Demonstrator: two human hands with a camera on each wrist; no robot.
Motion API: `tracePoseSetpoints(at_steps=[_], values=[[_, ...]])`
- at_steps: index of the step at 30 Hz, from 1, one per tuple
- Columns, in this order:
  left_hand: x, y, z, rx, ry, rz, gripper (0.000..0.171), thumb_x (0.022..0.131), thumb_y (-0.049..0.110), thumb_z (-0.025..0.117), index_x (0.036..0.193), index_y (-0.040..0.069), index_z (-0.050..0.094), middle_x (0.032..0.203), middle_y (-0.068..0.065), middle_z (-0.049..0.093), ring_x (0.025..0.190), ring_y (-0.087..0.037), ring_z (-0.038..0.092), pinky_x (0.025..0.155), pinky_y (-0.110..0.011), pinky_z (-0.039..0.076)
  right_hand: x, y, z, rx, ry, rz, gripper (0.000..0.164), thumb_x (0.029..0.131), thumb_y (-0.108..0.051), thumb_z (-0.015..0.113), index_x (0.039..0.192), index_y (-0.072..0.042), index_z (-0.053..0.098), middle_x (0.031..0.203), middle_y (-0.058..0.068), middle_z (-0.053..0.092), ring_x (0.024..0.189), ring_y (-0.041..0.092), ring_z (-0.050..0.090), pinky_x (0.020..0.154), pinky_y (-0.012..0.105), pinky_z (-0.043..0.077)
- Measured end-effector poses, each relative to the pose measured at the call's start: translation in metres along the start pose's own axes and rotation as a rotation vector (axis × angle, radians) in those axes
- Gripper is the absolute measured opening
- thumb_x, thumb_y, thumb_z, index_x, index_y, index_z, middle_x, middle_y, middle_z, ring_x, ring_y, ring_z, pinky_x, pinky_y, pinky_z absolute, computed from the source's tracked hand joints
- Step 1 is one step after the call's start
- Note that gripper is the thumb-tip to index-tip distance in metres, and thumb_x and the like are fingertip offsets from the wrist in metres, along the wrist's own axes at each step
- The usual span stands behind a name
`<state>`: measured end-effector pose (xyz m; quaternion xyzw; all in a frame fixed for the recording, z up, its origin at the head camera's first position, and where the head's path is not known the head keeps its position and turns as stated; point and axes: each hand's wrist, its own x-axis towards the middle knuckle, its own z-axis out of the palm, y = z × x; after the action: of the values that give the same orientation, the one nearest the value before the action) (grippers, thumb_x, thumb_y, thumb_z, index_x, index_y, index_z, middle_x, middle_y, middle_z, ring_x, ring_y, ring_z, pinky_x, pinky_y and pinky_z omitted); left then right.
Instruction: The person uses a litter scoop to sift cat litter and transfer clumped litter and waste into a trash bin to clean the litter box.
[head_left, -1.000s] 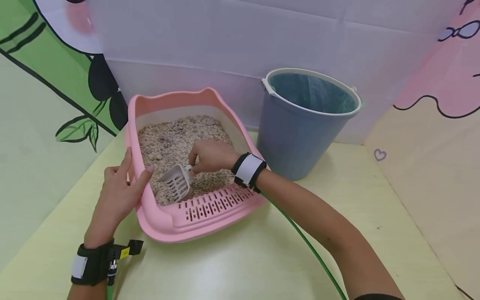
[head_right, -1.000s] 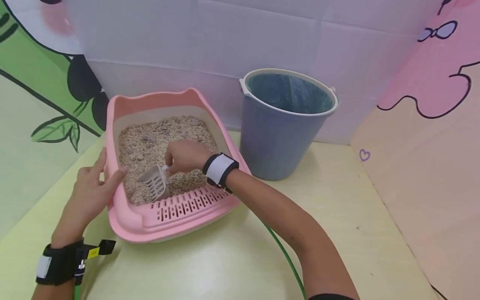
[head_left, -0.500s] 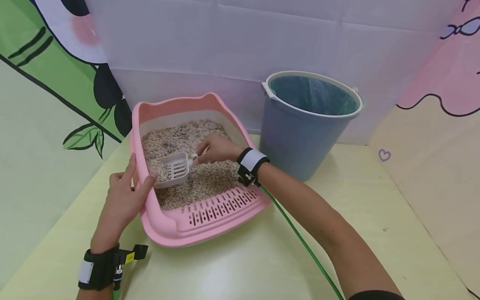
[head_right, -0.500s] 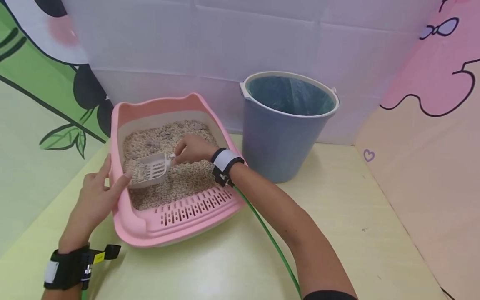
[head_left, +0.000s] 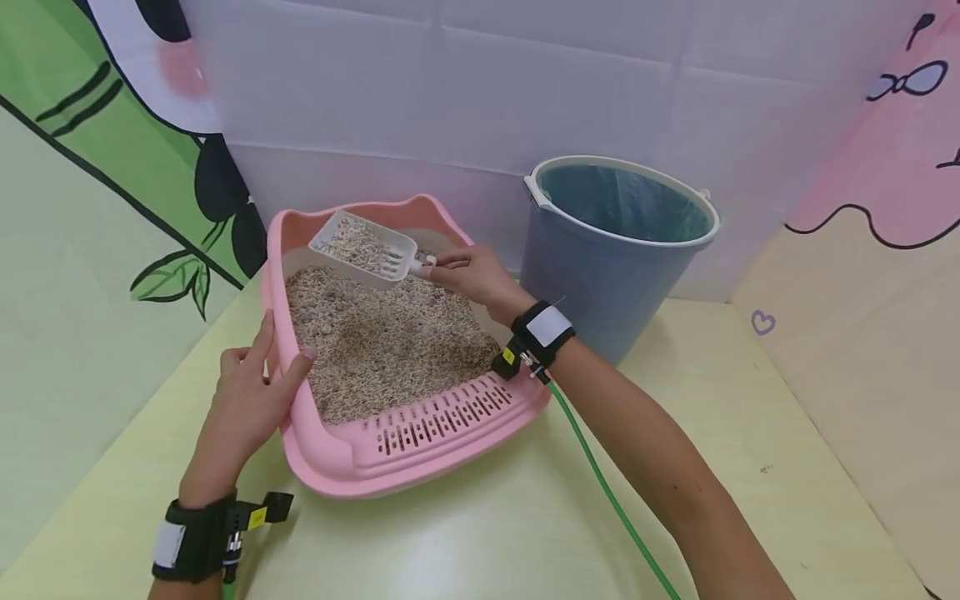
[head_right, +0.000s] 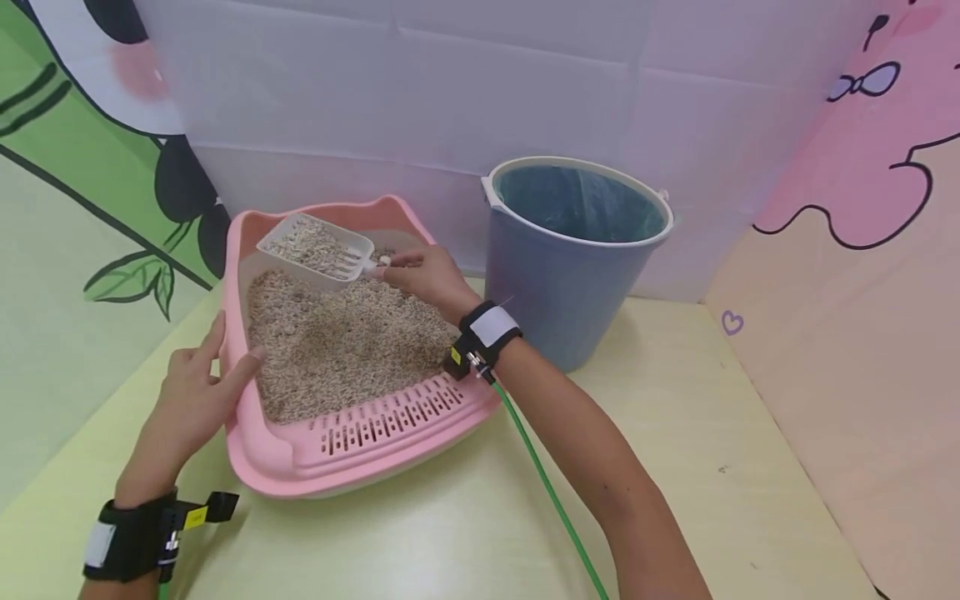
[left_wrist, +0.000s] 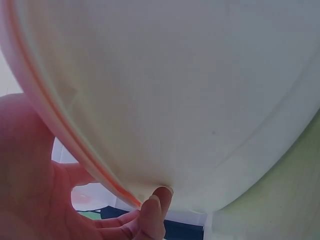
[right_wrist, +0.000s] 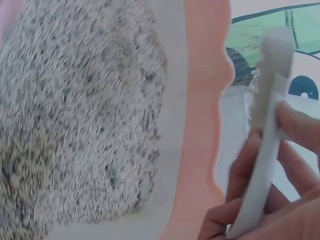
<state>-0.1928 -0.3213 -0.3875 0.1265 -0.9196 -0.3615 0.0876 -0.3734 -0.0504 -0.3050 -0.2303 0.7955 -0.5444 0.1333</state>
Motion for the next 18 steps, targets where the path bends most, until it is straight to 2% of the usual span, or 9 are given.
tracePoseSetpoints(at_steps=[6,11,15,18], values=[[-0.001,0.001,0.000,0.009,-0.002,-0.007,0.090,0.104,0.065,0.045,0.168,0.027,-0.006,0.149,-0.045,0.022,0.103,-0.050,0.052,0.068,-0.034,0.049,-0.002,-0.014,0.004,0.169,0.064,-0.027,0.038,0.099,-0.028,0.075,0.133,-0.010,0.073,0.130,0.011,0.074,0.118,0.021,0.072,0.103,0.033,0.056],[-0.001,0.001,0.000,0.015,-0.003,-0.007,0.091,0.103,0.066,0.045,0.168,0.027,-0.006,0.150,-0.045,0.021,0.103,-0.051,0.052,0.069,-0.036,0.050,-0.001,-0.027,0.009,0.272,0.139,-0.084,0.039,0.099,-0.026,0.075,0.134,-0.008,0.072,0.124,0.014,0.074,0.104,0.019,0.073,0.097,0.034,0.059],[0.000,0.000,0.000,0.020,-0.003,-0.007,0.091,0.103,0.066,0.045,0.168,0.028,-0.006,0.151,-0.045,0.021,0.103,-0.051,0.052,0.069,-0.037,0.049,0.000,-0.035,0.009,0.300,0.189,-0.122,0.040,0.100,-0.026,0.074,0.135,-0.007,0.071,0.122,0.018,0.075,0.096,0.016,0.072,0.088,0.032,0.060],[0.001,-0.001,0.000,0.024,-0.006,-0.005,0.091,0.103,0.067,0.045,0.168,0.028,-0.007,0.150,-0.045,0.021,0.101,-0.049,0.052,0.068,-0.036,0.048,-0.003,-0.039,0.002,0.236,0.204,-0.139,0.039,0.101,-0.026,0.073,0.135,-0.008,0.071,0.123,0.018,0.076,0.095,0.016,0.073,0.082,0.027,0.058]])
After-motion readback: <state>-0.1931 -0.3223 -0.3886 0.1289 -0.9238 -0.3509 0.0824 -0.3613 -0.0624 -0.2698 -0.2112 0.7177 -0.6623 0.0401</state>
